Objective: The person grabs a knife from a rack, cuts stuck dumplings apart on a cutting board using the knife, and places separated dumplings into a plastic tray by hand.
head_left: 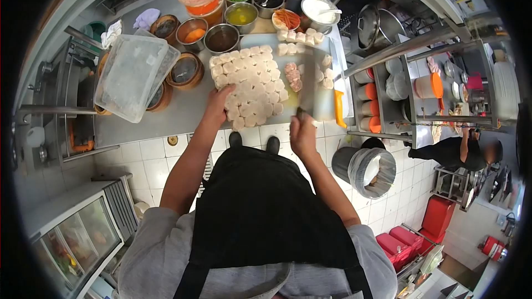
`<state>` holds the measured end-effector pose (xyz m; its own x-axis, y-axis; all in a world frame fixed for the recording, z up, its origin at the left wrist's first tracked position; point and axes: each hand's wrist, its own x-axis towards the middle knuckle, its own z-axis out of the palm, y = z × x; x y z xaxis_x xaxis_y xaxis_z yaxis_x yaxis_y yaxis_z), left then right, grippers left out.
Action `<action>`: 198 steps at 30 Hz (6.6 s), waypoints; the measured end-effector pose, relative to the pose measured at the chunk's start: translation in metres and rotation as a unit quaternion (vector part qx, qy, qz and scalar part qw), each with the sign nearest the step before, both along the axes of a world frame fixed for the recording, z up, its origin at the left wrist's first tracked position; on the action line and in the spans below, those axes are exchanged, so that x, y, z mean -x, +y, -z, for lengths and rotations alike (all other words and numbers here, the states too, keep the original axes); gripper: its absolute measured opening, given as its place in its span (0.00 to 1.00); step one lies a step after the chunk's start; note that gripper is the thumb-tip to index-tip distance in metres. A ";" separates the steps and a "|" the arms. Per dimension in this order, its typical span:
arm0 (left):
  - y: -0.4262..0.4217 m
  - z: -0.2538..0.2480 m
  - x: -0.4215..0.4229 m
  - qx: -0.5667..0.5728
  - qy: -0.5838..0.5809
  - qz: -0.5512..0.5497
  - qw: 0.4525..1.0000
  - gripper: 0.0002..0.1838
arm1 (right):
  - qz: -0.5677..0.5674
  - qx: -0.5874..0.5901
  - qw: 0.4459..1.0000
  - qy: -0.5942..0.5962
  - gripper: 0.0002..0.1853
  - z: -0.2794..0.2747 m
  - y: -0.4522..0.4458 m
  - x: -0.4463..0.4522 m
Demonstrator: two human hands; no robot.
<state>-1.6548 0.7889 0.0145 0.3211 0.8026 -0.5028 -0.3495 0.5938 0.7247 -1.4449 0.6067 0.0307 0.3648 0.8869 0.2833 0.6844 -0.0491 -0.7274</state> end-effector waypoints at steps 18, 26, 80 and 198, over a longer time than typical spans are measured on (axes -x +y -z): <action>0.019 0.017 0.019 0.065 -0.018 0.128 0.990 0.29 | 0.046 0.131 0.955 0.263 0.17 0.011 0.060 -0.037; -0.001 0.005 -0.001 -0.011 0.074 0.036 0.997 0.30 | -0.017 0.049 0.994 0.093 0.13 -0.022 0.032 -0.020; 0.054 -0.083 0.018 -0.286 0.115 -0.034 0.951 0.23 | -0.050 0.275 0.953 0.116 0.15 0.007 -0.085 0.026; 0.025 0.007 0.020 -0.497 0.539 0.056 0.678 0.34 | 0.050 0.193 0.974 0.111 0.15 -0.005 -0.032 0.051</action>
<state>-1.6748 0.8143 0.0079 0.2838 0.9179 0.2774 0.7085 -0.3957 0.5844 -1.4957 0.5743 0.0359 0.4683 0.8688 -0.1606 0.4901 -0.4067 -0.7710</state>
